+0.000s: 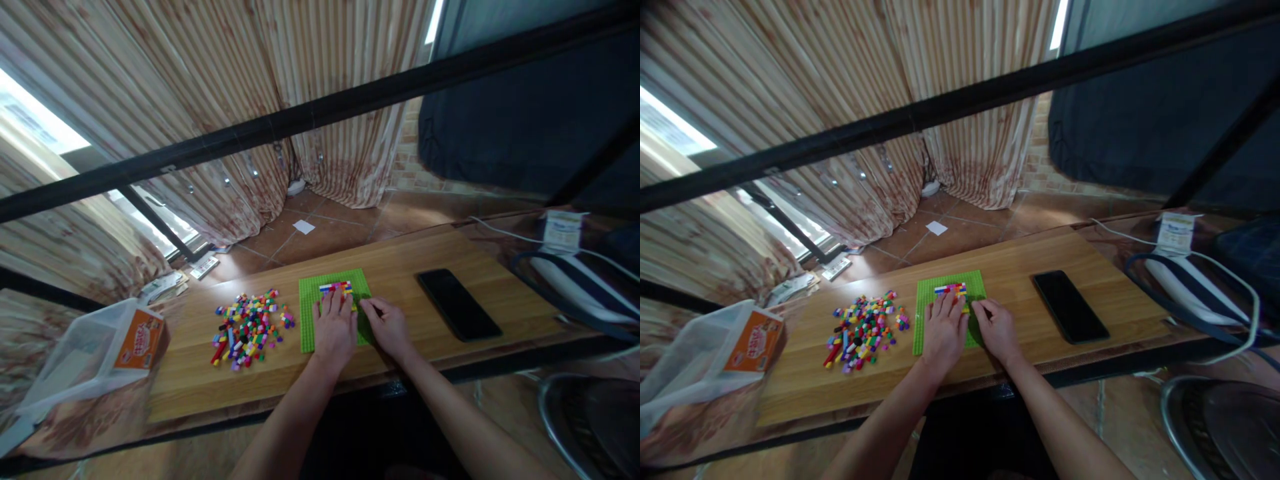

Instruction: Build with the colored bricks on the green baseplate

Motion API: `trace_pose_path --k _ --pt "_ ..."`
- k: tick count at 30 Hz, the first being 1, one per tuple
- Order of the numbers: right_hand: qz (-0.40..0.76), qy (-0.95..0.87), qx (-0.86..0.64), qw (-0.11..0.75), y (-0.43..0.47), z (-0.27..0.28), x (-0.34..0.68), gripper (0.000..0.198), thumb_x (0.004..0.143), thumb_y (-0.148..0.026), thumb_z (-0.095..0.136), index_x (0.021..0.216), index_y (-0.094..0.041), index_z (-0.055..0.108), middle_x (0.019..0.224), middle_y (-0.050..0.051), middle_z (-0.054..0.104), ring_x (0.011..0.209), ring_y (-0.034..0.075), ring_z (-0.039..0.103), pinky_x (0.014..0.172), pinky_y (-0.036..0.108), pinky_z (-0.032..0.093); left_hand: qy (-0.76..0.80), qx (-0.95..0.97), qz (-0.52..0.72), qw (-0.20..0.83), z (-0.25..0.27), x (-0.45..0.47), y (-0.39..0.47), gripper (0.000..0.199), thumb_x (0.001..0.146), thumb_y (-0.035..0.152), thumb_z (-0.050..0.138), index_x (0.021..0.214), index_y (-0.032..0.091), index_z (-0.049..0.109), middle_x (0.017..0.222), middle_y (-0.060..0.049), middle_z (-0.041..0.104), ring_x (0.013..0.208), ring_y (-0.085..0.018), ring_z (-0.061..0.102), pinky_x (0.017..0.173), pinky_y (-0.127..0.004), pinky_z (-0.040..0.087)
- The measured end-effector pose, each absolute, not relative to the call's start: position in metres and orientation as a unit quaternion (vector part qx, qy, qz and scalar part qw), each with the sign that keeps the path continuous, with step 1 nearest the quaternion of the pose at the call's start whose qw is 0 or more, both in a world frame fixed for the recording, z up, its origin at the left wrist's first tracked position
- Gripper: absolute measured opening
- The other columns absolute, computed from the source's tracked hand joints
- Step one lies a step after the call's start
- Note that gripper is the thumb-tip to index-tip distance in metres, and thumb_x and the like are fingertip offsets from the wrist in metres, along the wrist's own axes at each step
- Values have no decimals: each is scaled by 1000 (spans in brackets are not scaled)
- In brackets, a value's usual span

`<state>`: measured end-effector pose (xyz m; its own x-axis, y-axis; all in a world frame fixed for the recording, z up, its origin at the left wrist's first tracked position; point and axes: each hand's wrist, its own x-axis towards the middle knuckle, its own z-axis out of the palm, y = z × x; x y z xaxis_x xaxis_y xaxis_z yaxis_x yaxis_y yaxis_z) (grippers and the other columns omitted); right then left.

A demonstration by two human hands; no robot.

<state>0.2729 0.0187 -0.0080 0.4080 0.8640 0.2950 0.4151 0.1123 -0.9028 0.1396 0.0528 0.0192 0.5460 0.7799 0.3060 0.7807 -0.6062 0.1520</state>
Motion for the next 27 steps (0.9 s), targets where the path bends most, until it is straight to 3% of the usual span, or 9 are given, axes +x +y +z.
trace_pose_path --k 4,9,11,22,27 --pt "200 -506 -631 553 20 -10 273 36 90 -45 48 74 -19 67 73 4 65 71 18 59 68 28 44 -445 -878 -173 -21 19 137 49 45 90 27 45 135 23 47 146 -9 43 135 -28 38 106 -56 35" --pt "204 -505 -637 546 20 -11 273 41 88 -50 47 74 -18 67 72 5 65 70 18 60 67 28 44 -446 -864 -228 -46 21 125 35 68 86 21 48 149 19 20 150 -13 36 138 -27 34 110 -53 32" --pt "202 -502 -644 540 19 -10 274 43 88 -53 46 75 -17 68 74 6 67 71 19 60 67 29 45 -456 -850 -259 -46 20 111 26 71 86 22 48 149 17 16 148 -15 38 137 -26 35 110 -51 32" --pt "220 -472 -677 520 16 -20 282 50 82 -61 50 87 -16 71 76 7 69 69 21 62 65 31 46 -648 -679 -342 38 0 -52 1 56 89 28 47 142 18 31 136 -16 49 128 -27 45 105 -47 40" --pt "160 -487 -693 507 6 -11 277 44 85 -56 49 86 -17 69 82 9 69 74 23 63 67 33 46 -759 -573 -302 62 -6 -109 22 49 88 25 44 135 12 42 136 -19 48 130 -29 43 107 -47 37"
